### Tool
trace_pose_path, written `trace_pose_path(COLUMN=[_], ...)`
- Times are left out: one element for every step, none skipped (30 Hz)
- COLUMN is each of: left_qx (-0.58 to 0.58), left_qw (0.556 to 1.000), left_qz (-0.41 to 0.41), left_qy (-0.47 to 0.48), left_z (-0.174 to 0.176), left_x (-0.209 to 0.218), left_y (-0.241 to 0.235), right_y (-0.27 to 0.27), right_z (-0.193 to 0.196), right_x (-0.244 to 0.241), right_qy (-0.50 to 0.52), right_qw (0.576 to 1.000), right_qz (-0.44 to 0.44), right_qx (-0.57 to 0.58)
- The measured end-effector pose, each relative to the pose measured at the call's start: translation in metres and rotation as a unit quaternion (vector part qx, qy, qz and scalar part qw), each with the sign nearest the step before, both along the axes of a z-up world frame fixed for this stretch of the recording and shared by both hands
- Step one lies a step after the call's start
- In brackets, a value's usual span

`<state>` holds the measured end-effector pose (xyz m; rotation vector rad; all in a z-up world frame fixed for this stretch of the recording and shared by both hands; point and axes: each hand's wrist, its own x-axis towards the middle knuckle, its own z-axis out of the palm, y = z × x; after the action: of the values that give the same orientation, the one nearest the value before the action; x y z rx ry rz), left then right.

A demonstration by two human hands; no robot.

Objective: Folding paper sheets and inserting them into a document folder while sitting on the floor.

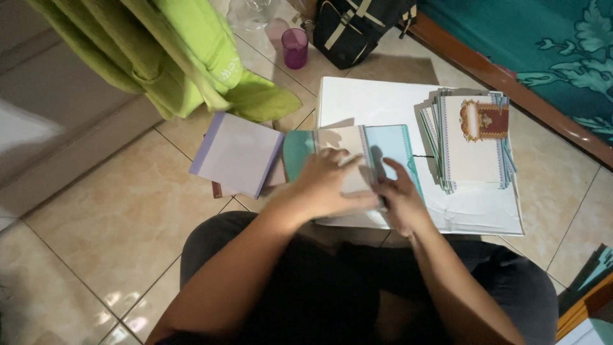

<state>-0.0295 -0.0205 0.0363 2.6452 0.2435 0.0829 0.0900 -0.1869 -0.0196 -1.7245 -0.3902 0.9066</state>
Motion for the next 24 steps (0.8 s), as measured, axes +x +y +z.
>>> trace_pose_path(left_qx=[0.047,0.093,0.092,0.116,0.140,0.137,0.123,0.109,0.110,0.019,-0.072,-0.071,-0.095,-0.118,-0.114,-0.104,-0.093,-0.089,-0.091,-0.093,-0.090,-0.154,-0.219,-0.219], left_qw=[0.998,0.993,0.992,0.991,0.986,0.986,0.984,0.979,0.979,0.956,0.908,0.908,0.905,0.898,0.898,0.897,0.894,0.893,0.905,0.915,0.914,0.914,0.909,0.909], left_qz=[-0.031,-0.062,-0.065,-0.019,0.030,0.029,0.074,0.119,0.119,0.159,0.195,0.196,0.132,0.067,0.067,0.023,-0.023,-0.024,-0.007,0.009,0.007,0.048,0.089,0.088], left_qy=[-0.024,-0.049,-0.049,-0.069,-0.090,-0.091,-0.106,-0.122,-0.122,-0.246,-0.364,-0.364,-0.392,-0.419,-0.420,-0.428,-0.437,-0.440,-0.416,-0.392,-0.395,-0.372,-0.343,-0.343], left_z=[-0.001,-0.002,0.004,0.009,0.014,0.016,0.018,0.021,0.012,0.003,-0.006,-0.005,-0.002,0.000,0.001,0.002,0.005,-0.003,-0.011,-0.020,-0.021,-0.022,-0.024,-0.021], left_x=[-0.004,-0.007,-0.012,-0.016,-0.021,-0.018,-0.014,-0.010,-0.004,0.002,0.007,0.007,0.007,0.007,0.007,0.007,0.008,0.010,0.012,0.014,0.015,0.016,0.014,0.013], left_y=[-0.007,-0.013,-0.013,-0.013,-0.013,-0.008,-0.002,0.004,0.005,0.007,0.008,0.006,0.005,0.004,0.005,0.006,0.007,0.008,0.008,0.008,0.006,0.003,-0.001,-0.003], right_y=[-0.003,-0.006,-0.007,-0.008,-0.009,-0.014,-0.016,-0.018,-0.019,-0.021,-0.022,-0.028,-0.032,-0.035,-0.035,-0.034,-0.033,-0.032,-0.033,-0.034,-0.033,-0.032,-0.033,-0.032], right_z=[0.009,0.018,0.021,0.025,0.029,0.025,0.021,0.017,0.010,0.004,-0.003,-0.017,-0.031,-0.044,-0.039,-0.033,-0.025,-0.019,-0.013,-0.008,-0.005,-0.002,-0.001,-0.003], right_x=[0.002,0.005,0.008,0.011,0.014,0.017,0.020,0.023,0.026,0.029,0.032,0.039,0.047,0.055,0.050,0.045,0.041,0.040,0.039,0.038,0.037,0.037,0.033,0.030], right_qy=[0.030,0.060,0.060,0.077,0.094,0.093,0.142,0.190,0.190,0.271,0.349,0.350,0.377,0.403,0.403,0.394,0.383,0.380,0.369,0.357,0.353,0.263,0.172,0.171], right_qw=[0.999,0.996,0.996,0.994,0.992,0.992,0.983,0.970,0.969,0.938,0.894,0.893,0.877,0.860,0.859,0.854,0.849,0.849,0.855,0.860,0.861,0.906,0.940,0.940], right_qz=[-0.022,-0.045,-0.049,-0.052,-0.052,-0.054,-0.066,-0.078,-0.078,-0.058,-0.035,-0.034,-0.044,-0.053,-0.050,-0.077,-0.104,-0.101,-0.101,-0.101,-0.099,-0.062,-0.027,-0.028], right_qx=[0.026,0.052,0.051,0.062,0.072,0.070,0.101,0.133,0.134,0.209,0.280,0.281,0.295,0.309,0.311,0.330,0.350,0.354,0.352,0.350,0.353,0.327,0.295,0.295])
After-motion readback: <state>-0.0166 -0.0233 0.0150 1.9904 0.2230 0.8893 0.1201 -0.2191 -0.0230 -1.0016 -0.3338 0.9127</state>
